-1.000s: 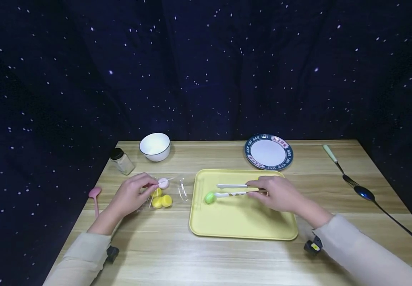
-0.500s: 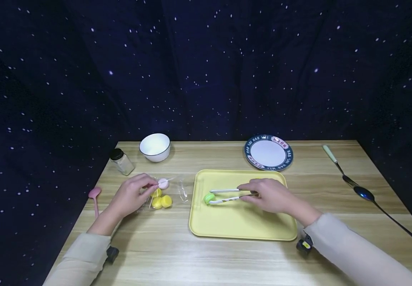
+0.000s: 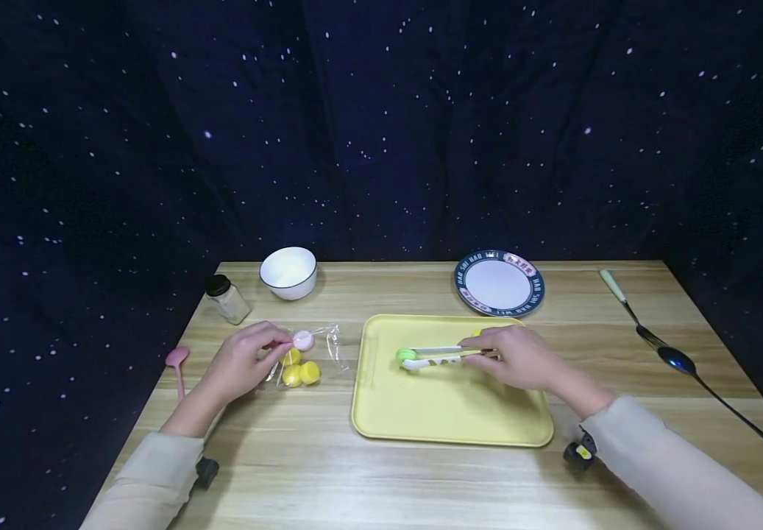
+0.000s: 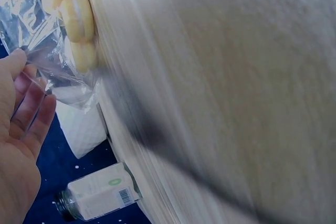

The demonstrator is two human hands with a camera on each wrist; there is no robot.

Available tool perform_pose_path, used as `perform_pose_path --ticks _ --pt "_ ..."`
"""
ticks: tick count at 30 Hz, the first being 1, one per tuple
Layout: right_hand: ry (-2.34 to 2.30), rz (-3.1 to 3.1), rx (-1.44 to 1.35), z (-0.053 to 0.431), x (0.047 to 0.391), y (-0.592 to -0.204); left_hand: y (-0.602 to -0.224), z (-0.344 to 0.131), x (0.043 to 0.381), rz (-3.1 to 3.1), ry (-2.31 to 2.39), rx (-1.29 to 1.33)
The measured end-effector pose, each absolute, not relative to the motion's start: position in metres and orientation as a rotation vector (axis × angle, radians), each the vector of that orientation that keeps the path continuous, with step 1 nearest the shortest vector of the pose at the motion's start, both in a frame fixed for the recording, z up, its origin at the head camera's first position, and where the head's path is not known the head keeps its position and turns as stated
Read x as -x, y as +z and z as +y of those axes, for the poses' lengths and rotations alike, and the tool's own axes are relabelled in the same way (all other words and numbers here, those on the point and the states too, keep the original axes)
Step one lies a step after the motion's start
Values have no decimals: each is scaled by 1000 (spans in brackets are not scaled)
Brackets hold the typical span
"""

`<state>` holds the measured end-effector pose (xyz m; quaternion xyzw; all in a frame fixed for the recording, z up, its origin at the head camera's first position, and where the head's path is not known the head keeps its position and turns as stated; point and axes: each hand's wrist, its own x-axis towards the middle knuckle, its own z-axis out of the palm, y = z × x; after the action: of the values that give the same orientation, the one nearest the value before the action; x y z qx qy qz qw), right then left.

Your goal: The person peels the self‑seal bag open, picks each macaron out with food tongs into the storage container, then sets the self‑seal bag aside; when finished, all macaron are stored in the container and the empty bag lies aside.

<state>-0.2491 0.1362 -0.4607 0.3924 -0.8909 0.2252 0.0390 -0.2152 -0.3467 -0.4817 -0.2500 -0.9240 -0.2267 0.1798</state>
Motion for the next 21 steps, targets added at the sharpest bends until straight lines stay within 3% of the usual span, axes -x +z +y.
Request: perform_pose_path --ticks 12,21 --pt "673 -2855 -916 200 256 -459 -483 -345 218 -2562 -632 741" --pt "446 -2785 -846 204 259 -465 -482 -344 216 -2616 -637 700"
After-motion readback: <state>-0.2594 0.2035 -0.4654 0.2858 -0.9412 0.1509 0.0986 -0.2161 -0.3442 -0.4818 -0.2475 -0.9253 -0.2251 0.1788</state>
